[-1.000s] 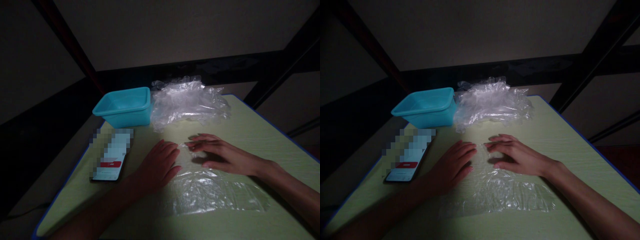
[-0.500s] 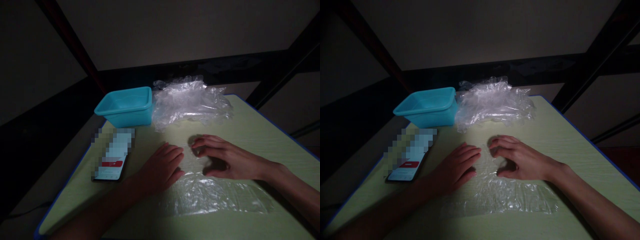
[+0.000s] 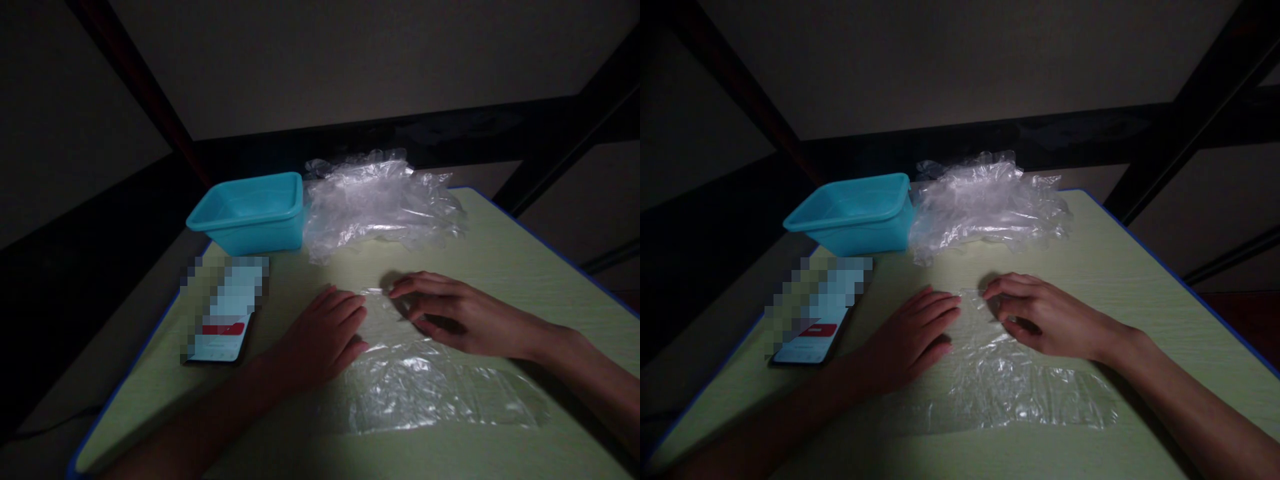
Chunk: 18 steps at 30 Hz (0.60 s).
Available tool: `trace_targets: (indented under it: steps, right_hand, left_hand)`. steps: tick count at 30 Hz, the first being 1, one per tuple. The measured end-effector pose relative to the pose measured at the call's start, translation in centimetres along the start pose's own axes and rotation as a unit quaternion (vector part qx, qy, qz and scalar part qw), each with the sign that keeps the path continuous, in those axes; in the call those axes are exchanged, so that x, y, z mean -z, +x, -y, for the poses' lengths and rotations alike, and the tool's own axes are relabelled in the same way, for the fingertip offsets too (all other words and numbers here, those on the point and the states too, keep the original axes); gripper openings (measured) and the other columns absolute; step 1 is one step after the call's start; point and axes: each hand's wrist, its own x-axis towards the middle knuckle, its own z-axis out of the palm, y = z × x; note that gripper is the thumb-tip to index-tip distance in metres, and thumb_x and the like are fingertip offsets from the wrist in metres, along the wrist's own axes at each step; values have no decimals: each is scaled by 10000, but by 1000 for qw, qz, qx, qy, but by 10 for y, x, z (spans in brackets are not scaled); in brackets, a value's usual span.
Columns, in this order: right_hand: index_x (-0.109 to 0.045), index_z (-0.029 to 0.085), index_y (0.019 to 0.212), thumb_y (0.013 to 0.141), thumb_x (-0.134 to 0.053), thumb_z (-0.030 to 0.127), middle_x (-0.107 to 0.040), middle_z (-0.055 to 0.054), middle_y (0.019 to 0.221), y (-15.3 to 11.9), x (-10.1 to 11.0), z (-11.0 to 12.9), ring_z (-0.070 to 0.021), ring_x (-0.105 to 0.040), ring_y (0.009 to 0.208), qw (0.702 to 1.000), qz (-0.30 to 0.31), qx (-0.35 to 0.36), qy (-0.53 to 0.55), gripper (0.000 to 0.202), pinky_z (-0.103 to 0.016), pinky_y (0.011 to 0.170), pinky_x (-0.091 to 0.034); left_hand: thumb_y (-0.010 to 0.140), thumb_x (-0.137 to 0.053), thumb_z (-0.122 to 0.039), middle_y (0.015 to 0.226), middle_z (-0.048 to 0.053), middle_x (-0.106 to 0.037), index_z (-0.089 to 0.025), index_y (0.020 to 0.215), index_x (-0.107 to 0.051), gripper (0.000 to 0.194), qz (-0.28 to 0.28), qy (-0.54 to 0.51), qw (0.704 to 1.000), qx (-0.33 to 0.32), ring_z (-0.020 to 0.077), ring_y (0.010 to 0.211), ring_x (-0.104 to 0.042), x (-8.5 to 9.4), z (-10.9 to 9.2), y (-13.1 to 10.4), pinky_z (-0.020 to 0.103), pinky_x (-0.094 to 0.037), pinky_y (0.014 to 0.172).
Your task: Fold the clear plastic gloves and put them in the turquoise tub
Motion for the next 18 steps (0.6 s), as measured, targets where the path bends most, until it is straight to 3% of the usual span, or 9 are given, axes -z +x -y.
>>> trace_targets:
  steps: [18]
  right_hand:
    - [-580, 187, 745, 832, -444, 131, -652, -81, 1040, -1, 8, 1, -203, -579, 1005, 1000, 22, 0, 13, 171, -411, 896, -460]
  left_hand:
    - [891, -439, -279, 1227, 140, -542, -99, 1107, -515, 291, 4, -6, 1000, 4, 245, 1149, -457, -1, 0, -1, 452, -308, 1033]
